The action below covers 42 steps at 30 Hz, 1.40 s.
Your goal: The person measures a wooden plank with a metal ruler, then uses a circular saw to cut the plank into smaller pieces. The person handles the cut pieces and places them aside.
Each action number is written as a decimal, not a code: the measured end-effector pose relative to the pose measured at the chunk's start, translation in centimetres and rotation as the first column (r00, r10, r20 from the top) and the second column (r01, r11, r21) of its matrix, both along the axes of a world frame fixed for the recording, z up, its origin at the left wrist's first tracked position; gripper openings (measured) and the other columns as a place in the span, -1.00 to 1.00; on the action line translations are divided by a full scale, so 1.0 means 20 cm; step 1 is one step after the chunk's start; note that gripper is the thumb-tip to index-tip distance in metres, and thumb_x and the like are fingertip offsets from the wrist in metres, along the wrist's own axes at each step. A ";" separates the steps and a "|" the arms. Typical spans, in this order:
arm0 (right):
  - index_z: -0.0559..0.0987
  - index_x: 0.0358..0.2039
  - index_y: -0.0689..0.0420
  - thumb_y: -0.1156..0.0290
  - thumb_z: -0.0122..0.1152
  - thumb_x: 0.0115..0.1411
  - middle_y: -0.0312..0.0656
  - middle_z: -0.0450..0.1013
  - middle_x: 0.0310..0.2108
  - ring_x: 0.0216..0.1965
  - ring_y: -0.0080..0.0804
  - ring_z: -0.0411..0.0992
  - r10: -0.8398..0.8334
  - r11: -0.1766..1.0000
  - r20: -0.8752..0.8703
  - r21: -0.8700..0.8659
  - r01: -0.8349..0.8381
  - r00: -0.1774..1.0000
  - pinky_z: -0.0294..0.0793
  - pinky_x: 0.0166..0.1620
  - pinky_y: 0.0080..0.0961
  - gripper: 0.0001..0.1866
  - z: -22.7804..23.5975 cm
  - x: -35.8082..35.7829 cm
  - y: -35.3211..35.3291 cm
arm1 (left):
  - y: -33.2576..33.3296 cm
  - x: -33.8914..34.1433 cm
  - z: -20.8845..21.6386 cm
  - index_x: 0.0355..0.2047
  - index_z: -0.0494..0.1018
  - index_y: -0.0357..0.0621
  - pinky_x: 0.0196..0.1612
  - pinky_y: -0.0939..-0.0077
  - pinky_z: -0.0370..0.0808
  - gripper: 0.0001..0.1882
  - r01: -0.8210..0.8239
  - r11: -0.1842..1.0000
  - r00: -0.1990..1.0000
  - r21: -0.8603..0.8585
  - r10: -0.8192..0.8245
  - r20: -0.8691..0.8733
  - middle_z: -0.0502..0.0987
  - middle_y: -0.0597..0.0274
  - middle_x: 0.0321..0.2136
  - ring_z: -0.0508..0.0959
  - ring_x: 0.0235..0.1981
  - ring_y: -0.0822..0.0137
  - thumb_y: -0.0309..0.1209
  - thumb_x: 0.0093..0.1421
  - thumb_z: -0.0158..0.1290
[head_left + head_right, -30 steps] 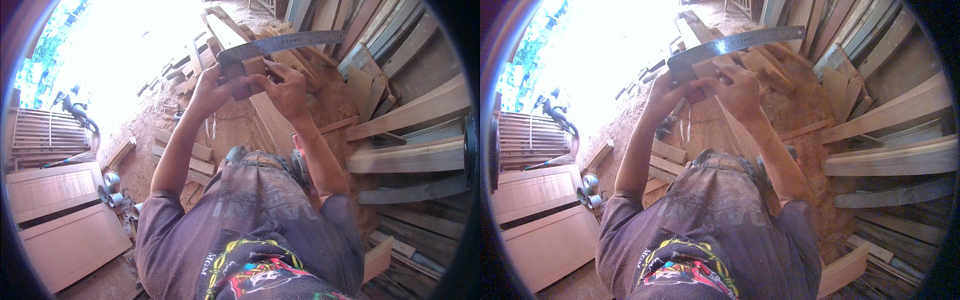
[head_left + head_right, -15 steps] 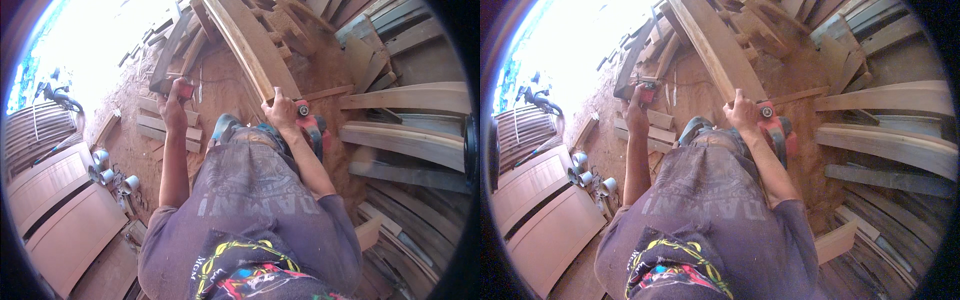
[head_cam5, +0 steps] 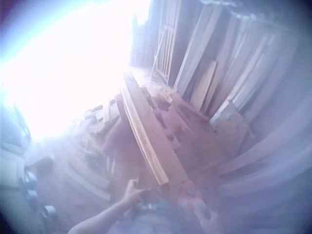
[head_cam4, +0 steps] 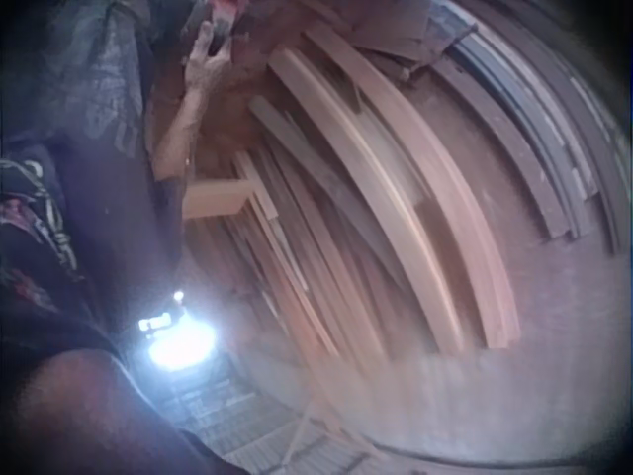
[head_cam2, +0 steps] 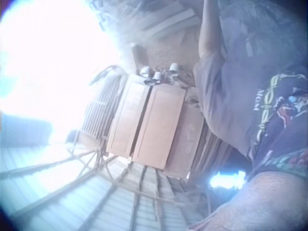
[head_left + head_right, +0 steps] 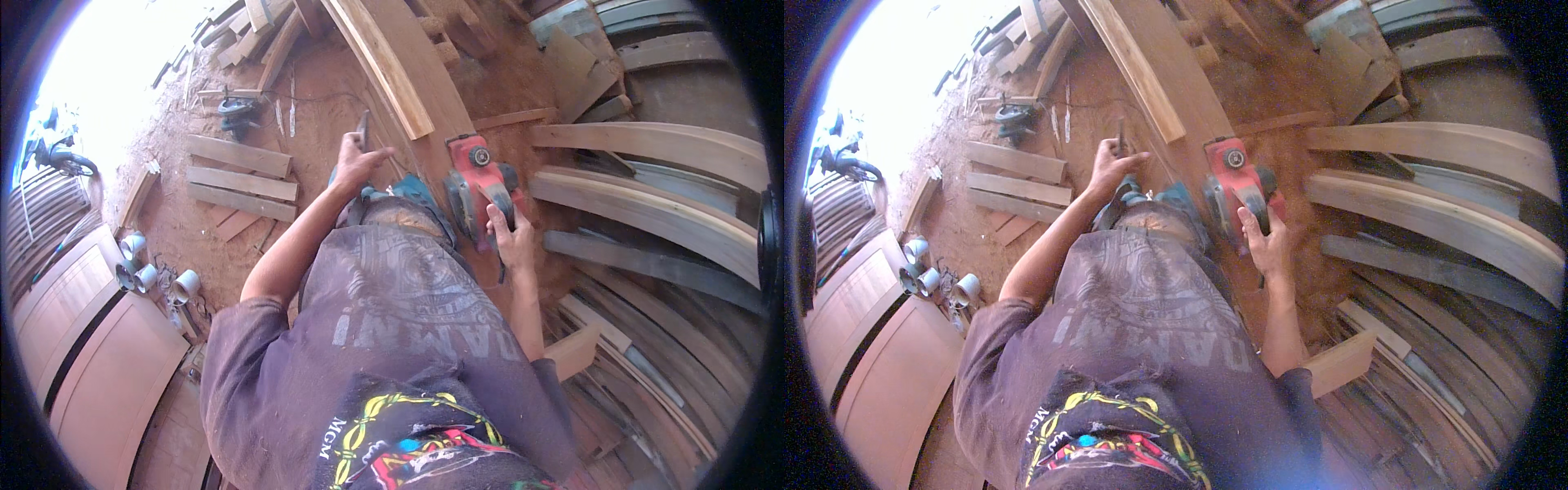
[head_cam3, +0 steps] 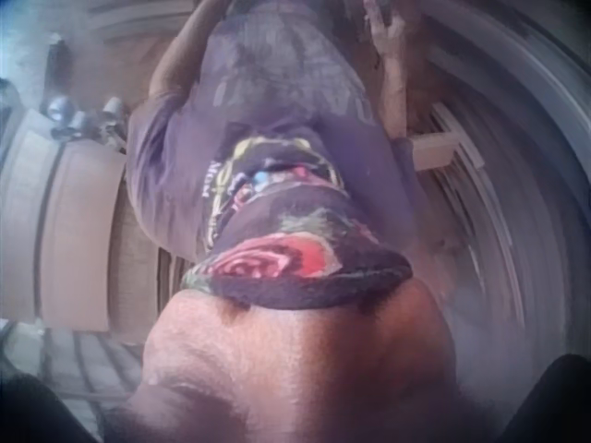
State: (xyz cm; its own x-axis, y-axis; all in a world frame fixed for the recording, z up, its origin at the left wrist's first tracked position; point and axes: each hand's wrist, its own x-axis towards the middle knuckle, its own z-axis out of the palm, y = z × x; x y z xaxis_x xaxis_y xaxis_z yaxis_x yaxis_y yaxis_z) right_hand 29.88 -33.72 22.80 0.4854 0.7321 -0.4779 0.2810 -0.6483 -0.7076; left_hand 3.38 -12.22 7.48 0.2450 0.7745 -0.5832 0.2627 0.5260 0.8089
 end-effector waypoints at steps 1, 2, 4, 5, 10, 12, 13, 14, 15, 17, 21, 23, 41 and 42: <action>0.68 0.04 0.24 -0.04 0.29 0.48 -0.25 0.55 -0.44 -0.40 -0.41 0.53 -0.049 0.999 -0.231 -0.016 0.046 0.972 0.48 -0.27 -0.45 -0.48 -0.02 0.00 0.00 | -0.02 0.04 -0.06 0.10 0.32 -0.30 -0.08 0.34 0.63 -0.17 0.031 0.999 0.999 0.039 -0.030 -0.020 0.57 0.10 -0.12 0.61 -0.15 0.32 -0.20 0.04 0.62; 0.68 0.03 0.24 -0.01 0.26 0.50 -0.39 0.44 -0.48 -0.49 -0.66 0.35 -0.053 0.997 -0.396 0.031 0.071 0.917 0.35 -0.39 -0.60 -0.50 -0.04 0.03 0.03 | -0.03 0.08 -0.13 0.10 0.31 -0.31 0.00 0.29 0.60 -0.12 0.061 0.995 0.997 0.078 -0.057 -0.042 0.55 0.04 -0.08 0.60 -0.09 0.27 -0.15 0.00 0.64; 0.69 -0.05 0.20 0.07 0.28 0.50 -0.43 0.44 -0.51 -0.54 -0.67 0.34 -0.131 0.988 -0.429 0.013 0.152 0.894 0.31 -0.45 -0.61 -0.61 0.00 0.01 0.07 | -0.03 0.17 -0.15 0.14 0.27 -0.36 0.18 0.21 0.55 0.03 0.130 0.982 0.988 0.134 -0.116 -0.106 0.54 -0.11 0.03 0.59 0.07 0.09 -0.05 -0.09 0.67; 0.69 -0.09 0.18 0.11 0.29 0.49 -0.45 0.44 -0.53 -0.56 -0.67 0.34 -0.166 0.982 -0.445 0.004 0.187 0.880 0.30 -0.48 -0.62 -0.66 0.02 0.00 0.09 | -0.05 0.18 -0.16 0.15 0.26 -0.35 0.19 0.20 0.54 0.04 0.125 0.982 0.988 0.145 -0.109 -0.111 0.55 -0.13 0.04 0.59 0.10 0.07 -0.04 -0.10 0.67; 0.61 -0.07 0.33 -0.27 0.07 0.53 -0.36 0.39 -0.53 -0.57 -0.66 0.34 -0.118 0.945 -0.584 0.182 0.271 0.803 0.33 -0.52 -0.63 -0.27 0.19 -0.06 0.06 | -0.03 0.27 -0.12 0.20 0.22 -0.33 0.27 0.18 0.52 0.08 0.071 0.992 0.992 0.108 -0.059 -0.115 0.58 -0.21 0.07 0.62 0.16 0.00 -0.01 -0.08 0.65; 0.61 -0.11 0.31 -0.24 0.09 0.54 -0.36 0.40 -0.52 -0.56 -0.66 0.35 -0.092 0.952 -0.562 0.192 0.238 0.822 0.33 -0.52 -0.65 -0.30 0.27 -0.11 0.09 | -0.04 0.30 -0.07 0.19 0.24 -0.34 0.25 0.17 0.54 0.04 0.050 0.991 0.991 0.121 -0.034 -0.129 0.61 -0.25 0.04 0.65 0.14 -0.02 -0.03 -0.05 0.63; 0.61 -0.13 0.30 -0.22 0.10 0.54 -0.35 0.41 -0.52 -0.56 -0.66 0.36 -0.064 0.963 -0.543 0.187 0.195 0.837 0.33 -0.52 -0.65 -0.32 0.31 -0.13 0.14 | -0.04 0.29 -0.10 0.19 0.24 -0.34 0.24 0.17 0.55 0.03 0.026 0.992 0.994 0.120 -0.013 -0.113 0.61 -0.26 0.03 0.65 0.13 -0.03 -0.03 -0.04 0.62; 0.63 -0.21 0.25 -0.15 0.13 0.55 -0.40 0.41 -0.54 -0.57 -0.69 0.35 -0.064 0.980 -0.478 0.136 0.146 0.876 0.31 -0.53 -0.66 -0.40 0.33 -0.14 0.21 | -0.04 0.29 -0.13 0.18 0.25 -0.35 0.23 0.16 0.56 0.01 0.003 0.993 0.995 0.119 0.009 -0.097 0.62 -0.28 0.03 0.66 0.12 -0.05 -0.03 -0.03 0.61; 0.62 -0.23 0.24 -0.12 0.13 0.55 -0.41 0.39 -0.53 -0.57 -0.69 0.34 -0.042 0.991 -0.446 0.094 0.094 0.894 0.31 -0.53 -0.66 -0.43 0.33 -0.15 0.26 | -0.03 0.28 -0.12 0.17 0.25 -0.35 0.22 0.15 0.57 0.00 -0.007 0.991 0.996 0.132 0.019 -0.087 0.62 -0.30 0.02 0.67 0.12 -0.06 -0.04 -0.02 0.61; 0.60 -0.26 0.22 -0.05 0.13 0.55 -0.42 0.36 -0.52 -0.57 -0.69 0.32 0.009 1.000 -0.382 0.002 -0.008 0.924 0.31 -0.51 -0.65 -0.49 0.33 -0.18 0.34 | -0.03 0.29 -0.10 0.17 0.26 -0.36 0.21 0.13 0.58 -0.02 0.011 0.991 0.994 0.136 0.005 -0.113 0.63 -0.32 0.01 0.68 0.11 -0.10 -0.05 -0.02 0.59; 0.59 -0.38 0.07 0.00 0.22 0.52 -0.49 0.37 -0.60 -0.63 -0.74 0.31 -0.015 0.999 -0.425 0.022 0.027 0.905 0.25 -0.58 -0.65 -0.57 0.31 -0.19 0.42 | -0.04 0.32 -0.12 0.16 0.26 -0.36 0.19 0.12 0.59 -0.05 0.031 0.983 0.987 0.179 -0.001 -0.162 0.63 -0.34 0.00 0.68 0.10 -0.13 -0.07 0.00 0.57; 0.56 -0.41 0.06 -0.03 0.21 0.52 -0.48 0.36 -0.62 -0.64 -0.74 0.30 -0.026 0.997 -0.458 0.048 0.054 0.889 0.24 -0.58 -0.66 -0.54 0.30 -0.21 0.46 | -0.05 0.31 -0.13 0.16 0.27 -0.33 0.15 0.14 0.59 -0.11 0.024 0.987 0.992 0.160 -0.004 -0.125 0.62 -0.24 -0.03 0.67 0.04 -0.03 -0.11 0.05 0.54; 0.58 -0.33 0.17 0.03 0.22 0.50 -0.38 0.42 -0.48 -0.58 -0.71 0.34 -0.006 0.995 -0.472 0.087 0.053 0.881 0.30 -0.58 -0.65 -0.57 0.29 -0.25 0.71 | -0.12 0.29 -0.11 0.18 0.25 -0.30 0.16 0.03 0.57 -0.17 0.067 0.983 0.992 0.173 -0.046 -0.120 0.64 -0.36 -0.02 0.69 0.08 -0.18 -0.07 0.15 0.45; 0.57 -0.36 0.15 0.02 0.21 0.50 -0.41 0.40 -0.53 -0.60 -0.72 0.34 -0.003 0.993 -0.467 0.100 0.056 0.884 0.29 -0.59 -0.65 -0.56 0.30 -0.26 0.73 | -0.13 0.29 -0.14 0.18 0.25 -0.30 0.16 0.02 0.57 -0.17 0.068 0.980 0.992 0.188 -0.047 -0.114 0.64 -0.37 -0.01 0.69 0.07 -0.19 -0.08 0.15 0.45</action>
